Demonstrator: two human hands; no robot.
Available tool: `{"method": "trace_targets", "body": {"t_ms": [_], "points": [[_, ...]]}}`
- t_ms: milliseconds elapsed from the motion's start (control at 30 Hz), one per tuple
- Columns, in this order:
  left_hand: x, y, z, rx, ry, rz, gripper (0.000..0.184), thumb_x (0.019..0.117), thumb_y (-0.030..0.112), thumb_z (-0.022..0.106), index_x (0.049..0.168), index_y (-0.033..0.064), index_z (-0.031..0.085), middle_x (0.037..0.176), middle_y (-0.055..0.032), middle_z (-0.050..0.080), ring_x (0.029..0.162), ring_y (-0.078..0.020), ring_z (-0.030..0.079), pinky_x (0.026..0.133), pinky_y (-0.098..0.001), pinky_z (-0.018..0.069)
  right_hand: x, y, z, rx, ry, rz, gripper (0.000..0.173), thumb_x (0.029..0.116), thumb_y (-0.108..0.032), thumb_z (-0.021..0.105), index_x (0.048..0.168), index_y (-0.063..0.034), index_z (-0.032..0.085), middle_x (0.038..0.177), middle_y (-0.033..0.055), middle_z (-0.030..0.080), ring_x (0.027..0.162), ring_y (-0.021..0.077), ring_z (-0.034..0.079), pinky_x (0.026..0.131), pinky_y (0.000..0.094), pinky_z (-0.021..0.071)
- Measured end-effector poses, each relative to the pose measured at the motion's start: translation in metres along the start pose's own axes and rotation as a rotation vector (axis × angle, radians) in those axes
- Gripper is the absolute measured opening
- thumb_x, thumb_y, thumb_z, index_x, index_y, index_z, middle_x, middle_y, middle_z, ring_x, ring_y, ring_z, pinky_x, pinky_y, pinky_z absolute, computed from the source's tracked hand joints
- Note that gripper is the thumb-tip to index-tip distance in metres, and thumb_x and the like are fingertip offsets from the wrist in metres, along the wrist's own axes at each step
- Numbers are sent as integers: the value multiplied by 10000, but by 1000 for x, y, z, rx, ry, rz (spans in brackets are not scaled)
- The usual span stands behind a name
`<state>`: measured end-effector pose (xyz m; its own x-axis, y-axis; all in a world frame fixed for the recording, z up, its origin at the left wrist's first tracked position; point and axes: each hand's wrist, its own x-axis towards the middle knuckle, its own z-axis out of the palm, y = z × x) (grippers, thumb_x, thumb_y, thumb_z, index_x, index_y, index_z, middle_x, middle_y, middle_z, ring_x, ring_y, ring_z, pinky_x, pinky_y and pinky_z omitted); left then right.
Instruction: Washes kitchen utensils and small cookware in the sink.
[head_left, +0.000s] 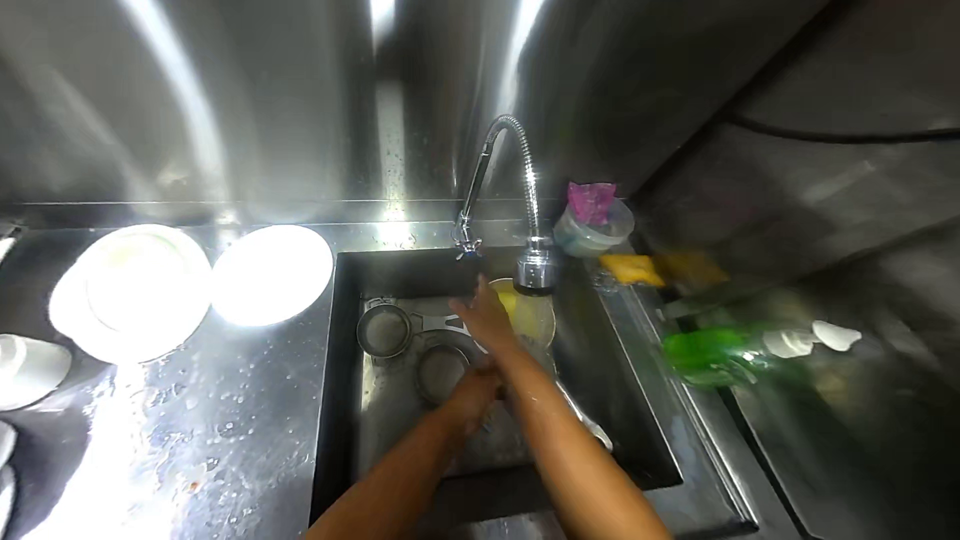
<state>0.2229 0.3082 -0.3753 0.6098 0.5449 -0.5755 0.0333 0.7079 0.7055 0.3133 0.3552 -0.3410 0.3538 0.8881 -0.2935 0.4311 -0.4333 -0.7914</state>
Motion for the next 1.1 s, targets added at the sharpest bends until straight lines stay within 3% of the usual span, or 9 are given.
{"method": "trace_targets", "body": {"t_ms": [67, 167, 233, 400, 567, 800, 900, 1000, 1100], "points": [[4, -9, 0, -9, 8, -26, 286, 1061, 98, 515, 1320, -21, 544, 1220, -139, 604, 1076, -181, 591, 941, -375, 507, -29, 26, -20, 68, -223, 123, 560, 1056, -319, 573, 1529, -59, 422, 1407, 225, 569, 1175, 369, 626, 931, 540, 544], [0, -17, 2, -41, -28, -46, 343, 1054, 112, 539, 1381, 11, 534, 1338, -163, 578, 1179, -221, 572, 999, -416, 480, -53, 41, -56, 139, -265, 216, 379, 1077, -191, 521, 1430, -55, 539, 1265, 176, 666, 1047, 261, 670, 897, 446, 545], [-1, -23, 6, -80, -37, -47, 329, 1035, 69, 554, 1359, 13, 559, 1307, -165, 592, 1145, -225, 583, 979, -415, 488, -64, 36, -75, 180, -227, 224, 344, 1078, -114, 487, 1404, -17, 539, 1229, 173, 670, 1029, 224, 678, 917, 395, 553], [-2, -19, 12, -133, -30, -42, 408, 1016, -2, 545, 1421, 14, 507, 1357, -186, 564, 1171, -246, 579, 993, -424, 485, -76, 17, -95, 267, -164, 218, 305, 1086, -90, 454, 1357, 9, 551, 1169, 148, 672, 974, 172, 682, 884, 337, 562], [-3, -4, 3, -85, -26, 84, 359, 980, -35, 561, 1336, 4, 563, 1236, -160, 608, 1069, -227, 600, 924, -416, 508, -73, 7, -97, 430, -75, 196, 287, 1087, -54, 415, 1335, 24, 539, 1137, 146, 668, 956, 190, 682, 867, 352, 567], [-26, 21, -18, -41, 55, 61, 281, 1035, 34, 531, 1304, -42, 545, 1072, -159, 637, 925, -196, 630, 851, -365, 535, -55, 8, -98, 745, 60, 216, 266, 1076, -51, 407, 1294, 24, 539, 1014, 120, 688, 860, 172, 707, 796, 329, 594], [-25, 23, -20, 169, 37, 46, 321, 1046, 88, 542, 1339, -42, 531, 1143, -185, 637, 993, -221, 630, 900, -389, 525, -55, 3, -93, 829, 60, 201, 287, 1082, -49, 388, 1329, 33, 510, 1055, 137, 680, 888, 189, 707, 822, 345, 592], [-16, 26, -12, 515, -60, 88, 341, 1023, 91, 581, 1334, -47, 579, 1289, -239, 601, 1167, -300, 588, 1018, -467, 472, -57, -5, -91, 869, 26, 142, 280, 1084, -47, 369, 1315, 27, 509, 1060, 118, 680, 888, 175, 710, 835, 339, 596], [-18, 41, 7, 673, -138, 136, 338, 1027, 95, 585, 1333, -47, 598, 1330, -255, 590, 1227, -340, 567, 1056, -513, 441, -64, -1, -99, 586, 13, 44, 266, 1061, -39, 473, 1291, 42, 577, 1116, 134, 692, 953, 164, 689, 866, 331, 566]]}}
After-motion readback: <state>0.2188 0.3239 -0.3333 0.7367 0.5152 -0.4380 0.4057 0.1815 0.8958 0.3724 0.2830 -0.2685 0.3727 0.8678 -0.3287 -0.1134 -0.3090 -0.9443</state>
